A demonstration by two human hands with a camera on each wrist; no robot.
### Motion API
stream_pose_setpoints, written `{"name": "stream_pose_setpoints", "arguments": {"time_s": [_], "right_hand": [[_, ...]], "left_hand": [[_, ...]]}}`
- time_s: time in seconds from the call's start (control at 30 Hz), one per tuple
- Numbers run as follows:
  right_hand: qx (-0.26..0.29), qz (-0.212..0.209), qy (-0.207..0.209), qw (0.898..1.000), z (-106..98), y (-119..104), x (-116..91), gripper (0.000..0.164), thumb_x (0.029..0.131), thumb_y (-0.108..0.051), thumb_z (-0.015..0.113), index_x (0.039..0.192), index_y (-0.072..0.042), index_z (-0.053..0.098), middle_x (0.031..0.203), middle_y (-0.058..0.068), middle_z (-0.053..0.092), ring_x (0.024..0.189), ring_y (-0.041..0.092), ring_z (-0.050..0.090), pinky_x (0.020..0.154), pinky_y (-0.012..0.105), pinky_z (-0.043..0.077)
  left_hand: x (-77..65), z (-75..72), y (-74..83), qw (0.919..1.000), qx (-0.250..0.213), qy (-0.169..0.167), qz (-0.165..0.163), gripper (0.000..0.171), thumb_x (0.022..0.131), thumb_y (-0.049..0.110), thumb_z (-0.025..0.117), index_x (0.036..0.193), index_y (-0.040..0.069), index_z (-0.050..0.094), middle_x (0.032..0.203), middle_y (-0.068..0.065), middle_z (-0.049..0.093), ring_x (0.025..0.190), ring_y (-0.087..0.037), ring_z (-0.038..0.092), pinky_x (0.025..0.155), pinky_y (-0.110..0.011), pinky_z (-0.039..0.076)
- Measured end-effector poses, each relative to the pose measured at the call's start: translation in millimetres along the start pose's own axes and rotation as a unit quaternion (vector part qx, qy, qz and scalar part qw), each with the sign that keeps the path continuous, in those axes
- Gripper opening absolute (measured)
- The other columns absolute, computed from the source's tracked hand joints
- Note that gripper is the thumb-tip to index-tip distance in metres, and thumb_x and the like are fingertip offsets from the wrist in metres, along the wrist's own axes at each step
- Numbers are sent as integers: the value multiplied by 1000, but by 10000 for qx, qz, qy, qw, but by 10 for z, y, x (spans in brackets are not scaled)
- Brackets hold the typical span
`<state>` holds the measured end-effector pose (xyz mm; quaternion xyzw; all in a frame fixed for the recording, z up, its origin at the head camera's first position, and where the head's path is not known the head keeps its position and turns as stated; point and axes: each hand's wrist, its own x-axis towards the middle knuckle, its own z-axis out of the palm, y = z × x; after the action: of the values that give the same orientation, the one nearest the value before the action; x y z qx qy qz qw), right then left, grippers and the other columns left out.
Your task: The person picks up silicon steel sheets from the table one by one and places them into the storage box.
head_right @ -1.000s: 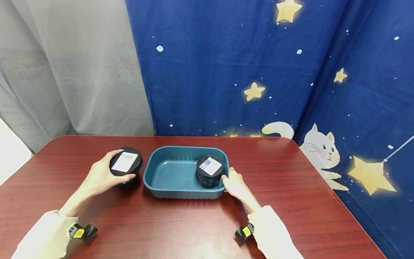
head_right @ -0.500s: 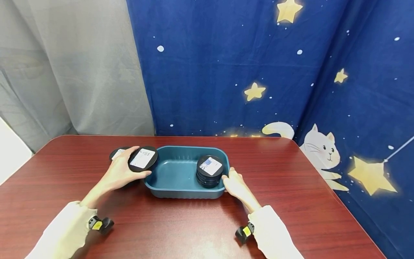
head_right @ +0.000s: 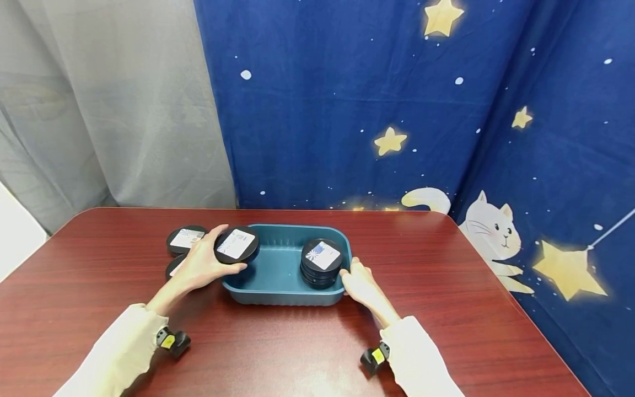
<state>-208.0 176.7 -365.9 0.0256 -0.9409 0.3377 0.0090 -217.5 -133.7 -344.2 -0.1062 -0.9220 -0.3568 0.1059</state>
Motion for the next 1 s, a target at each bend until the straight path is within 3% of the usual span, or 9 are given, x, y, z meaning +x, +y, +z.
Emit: {"name": "stream_pose_setpoints", "arguments": {"time_s": [0.1,0.3,0.7,1.0], "right_hand": [[-17,4,-8,10000,-6,-3,-2,24,82,-10,44,98,7,49,79,13,54,85,30,55,79,43,44],[37,57,-36,10000,-19,-14,-11,23,83,-10,44,97,7,49,78,12,54,81,29,57,74,39,46],[77,79,-48,9999,-8,-16,-18,23,83,-10,45,98,7,49,78,12,55,79,27,58,73,38,47],[158,73,-50,9998,-3,-8,-10,24,83,-10,45,98,8,49,79,13,55,78,27,58,71,37,48]], "left_hand": [[13,25,8,10000,-3,30,-17,89,62,31,77,132,-3,32,122,-27,44,108,-40,43,90,-54,36],[43,78,37,9994,-85,163,308,87,60,29,79,129,-3,36,119,-24,48,105,-36,46,88,-52,38],[105,228,155,9964,-47,-197,825,86,57,29,79,127,-3,39,114,-23,50,99,-34,49,84,-48,41],[148,251,207,9949,440,-544,722,84,58,30,77,122,-10,41,116,-26,50,104,-37,48,89,-47,41]]}}
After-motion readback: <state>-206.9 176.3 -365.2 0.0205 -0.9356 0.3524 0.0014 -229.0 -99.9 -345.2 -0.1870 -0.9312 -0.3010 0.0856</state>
